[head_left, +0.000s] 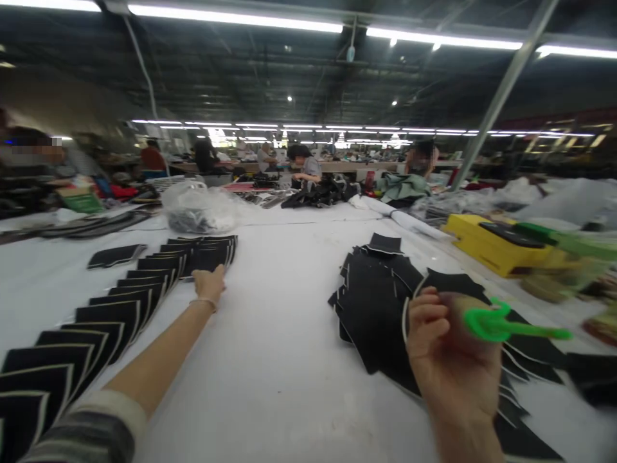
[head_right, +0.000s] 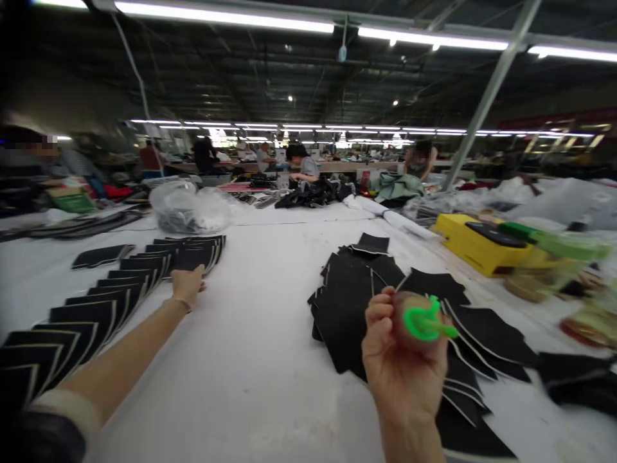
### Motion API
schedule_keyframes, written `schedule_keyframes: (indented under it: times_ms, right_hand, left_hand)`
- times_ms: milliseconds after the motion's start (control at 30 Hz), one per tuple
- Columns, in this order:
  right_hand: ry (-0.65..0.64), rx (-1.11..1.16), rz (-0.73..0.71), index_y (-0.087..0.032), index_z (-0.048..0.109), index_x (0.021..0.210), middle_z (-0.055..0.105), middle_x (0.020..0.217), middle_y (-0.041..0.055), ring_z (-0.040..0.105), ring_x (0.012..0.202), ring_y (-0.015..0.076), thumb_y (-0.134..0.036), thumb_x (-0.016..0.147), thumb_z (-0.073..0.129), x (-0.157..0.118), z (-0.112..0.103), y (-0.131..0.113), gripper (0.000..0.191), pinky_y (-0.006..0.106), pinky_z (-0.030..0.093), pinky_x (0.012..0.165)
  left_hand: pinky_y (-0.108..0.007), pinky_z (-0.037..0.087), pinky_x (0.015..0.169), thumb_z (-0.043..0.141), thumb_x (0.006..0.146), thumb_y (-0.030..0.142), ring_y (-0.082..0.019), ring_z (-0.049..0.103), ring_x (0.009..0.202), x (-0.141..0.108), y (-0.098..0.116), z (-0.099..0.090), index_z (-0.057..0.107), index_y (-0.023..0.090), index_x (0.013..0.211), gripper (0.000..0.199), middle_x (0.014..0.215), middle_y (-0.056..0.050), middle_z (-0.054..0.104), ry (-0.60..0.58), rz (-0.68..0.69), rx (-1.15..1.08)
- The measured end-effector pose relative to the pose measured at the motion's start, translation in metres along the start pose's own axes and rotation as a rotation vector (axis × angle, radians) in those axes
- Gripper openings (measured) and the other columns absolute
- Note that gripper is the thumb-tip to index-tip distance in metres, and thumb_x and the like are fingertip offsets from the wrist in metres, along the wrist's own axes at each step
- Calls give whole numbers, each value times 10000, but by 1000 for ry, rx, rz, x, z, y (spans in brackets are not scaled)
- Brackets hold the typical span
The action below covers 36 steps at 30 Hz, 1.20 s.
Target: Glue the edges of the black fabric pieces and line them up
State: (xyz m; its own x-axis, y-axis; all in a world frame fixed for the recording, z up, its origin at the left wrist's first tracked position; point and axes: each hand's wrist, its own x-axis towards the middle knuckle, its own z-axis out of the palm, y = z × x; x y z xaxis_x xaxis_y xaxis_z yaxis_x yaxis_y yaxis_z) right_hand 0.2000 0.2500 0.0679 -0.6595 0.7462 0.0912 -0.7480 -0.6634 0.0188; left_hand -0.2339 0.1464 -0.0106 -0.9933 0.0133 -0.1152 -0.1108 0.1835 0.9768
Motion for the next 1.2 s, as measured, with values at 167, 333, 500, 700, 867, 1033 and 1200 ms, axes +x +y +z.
schedule_keyframes:
  times_ms: [167,333,500,700,867,1033,1200]
  right_hand:
    - [-103,15,-27,-189,411,1273,616,1023,36,673,878,127,-246,651,842,0,-1,-6,759,209,618,773]
    - [-110,-4,-74,-150,443,1247,625,1037,50,663,905,115,-308,665,859,0,-6,-13,732,183,595,806]
    - [-91,53,-141,-120,476,1225,633,1046,74,650,957,143,-290,648,861,5,-9,-23,714,200,592,814]
    - [-59,84,-153,-115,533,1197,628,1040,100,648,961,185,-387,744,772,8,-10,-22,579,252,616,761]
    - [-90,39,-97,-156,524,1227,630,1046,90,655,958,195,-419,778,722,9,-14,-15,558,289,625,739]
    - [-41,-37,-29,-154,544,1209,646,1018,90,663,941,203,-418,783,699,11,-18,-1,525,289,624,701]
    - [39,-188,-10,-149,599,1144,668,993,84,683,920,208,-488,845,629,12,-27,25,453,304,627,706]
  left_hand:
    - [-299,486,689,711,732,540,-211,622,823,-132,7,68,602,175,1022,479,892,-49,644,-855,535,359]
    - [-360,450,802,794,609,473,-334,617,1021,-243,26,115,508,122,1164,716,1185,-205,586,-917,551,610]
    - [-343,456,763,734,569,247,-305,624,985,-258,17,97,508,149,1130,613,1167,-176,594,-931,401,596]
    - [-273,439,660,624,536,166,-187,603,726,-227,-8,9,581,160,869,336,736,-21,643,-1231,34,243]
    - [-291,451,775,616,659,191,-183,583,834,-225,8,-86,579,188,886,230,859,-15,647,-1133,312,114]
    - [-358,430,885,489,754,131,-223,535,895,-235,0,-159,592,211,771,132,882,-56,633,-1030,747,523]
    - [-384,309,1095,413,697,19,-224,577,967,-206,-27,-200,679,225,799,351,942,-40,679,-1062,782,804]
